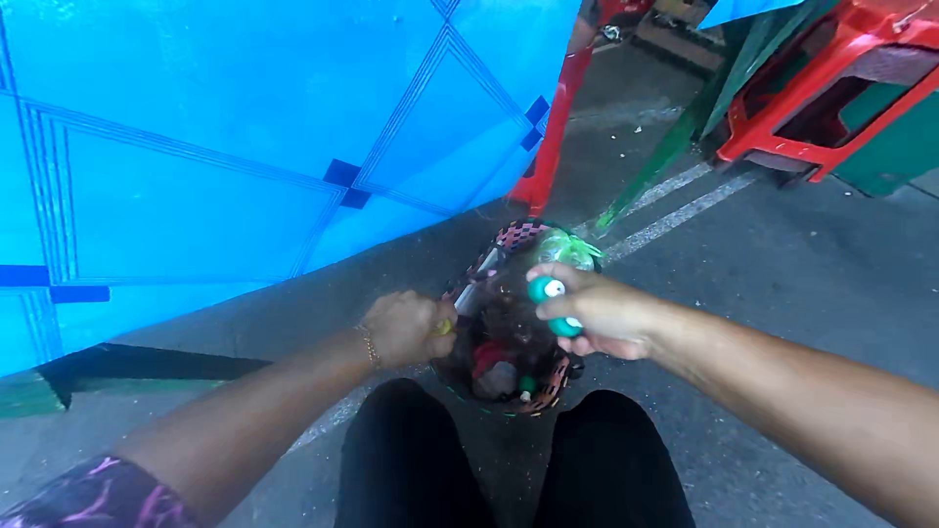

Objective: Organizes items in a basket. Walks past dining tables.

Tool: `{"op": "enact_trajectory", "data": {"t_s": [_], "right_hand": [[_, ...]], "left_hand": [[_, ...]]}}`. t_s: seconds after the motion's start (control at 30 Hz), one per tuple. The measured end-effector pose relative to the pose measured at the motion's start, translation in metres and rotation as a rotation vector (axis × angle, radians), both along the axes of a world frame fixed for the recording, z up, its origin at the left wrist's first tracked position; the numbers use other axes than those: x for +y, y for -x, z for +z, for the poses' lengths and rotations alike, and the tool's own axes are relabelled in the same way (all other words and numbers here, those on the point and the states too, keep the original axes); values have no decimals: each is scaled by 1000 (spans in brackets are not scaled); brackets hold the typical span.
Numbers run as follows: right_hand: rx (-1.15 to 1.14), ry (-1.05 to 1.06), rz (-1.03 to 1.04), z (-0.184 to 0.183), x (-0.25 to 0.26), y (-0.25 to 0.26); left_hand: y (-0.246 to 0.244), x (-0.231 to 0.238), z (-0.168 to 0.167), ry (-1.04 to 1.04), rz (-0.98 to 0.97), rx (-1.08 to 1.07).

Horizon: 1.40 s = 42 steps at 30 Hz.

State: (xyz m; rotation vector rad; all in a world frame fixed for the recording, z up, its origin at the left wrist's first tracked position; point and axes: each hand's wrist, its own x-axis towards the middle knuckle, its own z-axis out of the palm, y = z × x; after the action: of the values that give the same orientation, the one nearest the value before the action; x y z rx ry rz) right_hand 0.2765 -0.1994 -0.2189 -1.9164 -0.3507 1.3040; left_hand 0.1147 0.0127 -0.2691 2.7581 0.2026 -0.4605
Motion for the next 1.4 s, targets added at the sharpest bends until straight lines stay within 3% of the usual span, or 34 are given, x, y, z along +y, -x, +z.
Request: {"op": "enact_trajectory", "data": {"t_s": [0.17,0.27,0.53,0.67,0.8,0.97,1.1,1.2,1.4], "right_hand": [[4,43,79,9,-25,-5],[16,67,74,13,-33,-5],[48,32,45,18,-65,-10],[45,-34,-1,24,-83,-9],[67,-92,-29,25,-96,-11],[40,-96,-16,25,-101,-9],[18,-103,-1,25,-106,-8],[12,-110,3,25,-108,-8],[50,-126,-17,27,-110,-12]], "left_hand": [[-18,-18,-22,45,109,13],[-31,-32,-19,19,38,120],[-69,-22,-55,151,-93,83],[-87,-22,-60,133,-4,159],[-89,-17,-71,186,28,102],[-102,-10,-84,315,40,24],[-109,-18,-100,511,133,-85],[-108,-30,-98,598,233,-53],[-103,-34,-89,548,376,-9]]}}
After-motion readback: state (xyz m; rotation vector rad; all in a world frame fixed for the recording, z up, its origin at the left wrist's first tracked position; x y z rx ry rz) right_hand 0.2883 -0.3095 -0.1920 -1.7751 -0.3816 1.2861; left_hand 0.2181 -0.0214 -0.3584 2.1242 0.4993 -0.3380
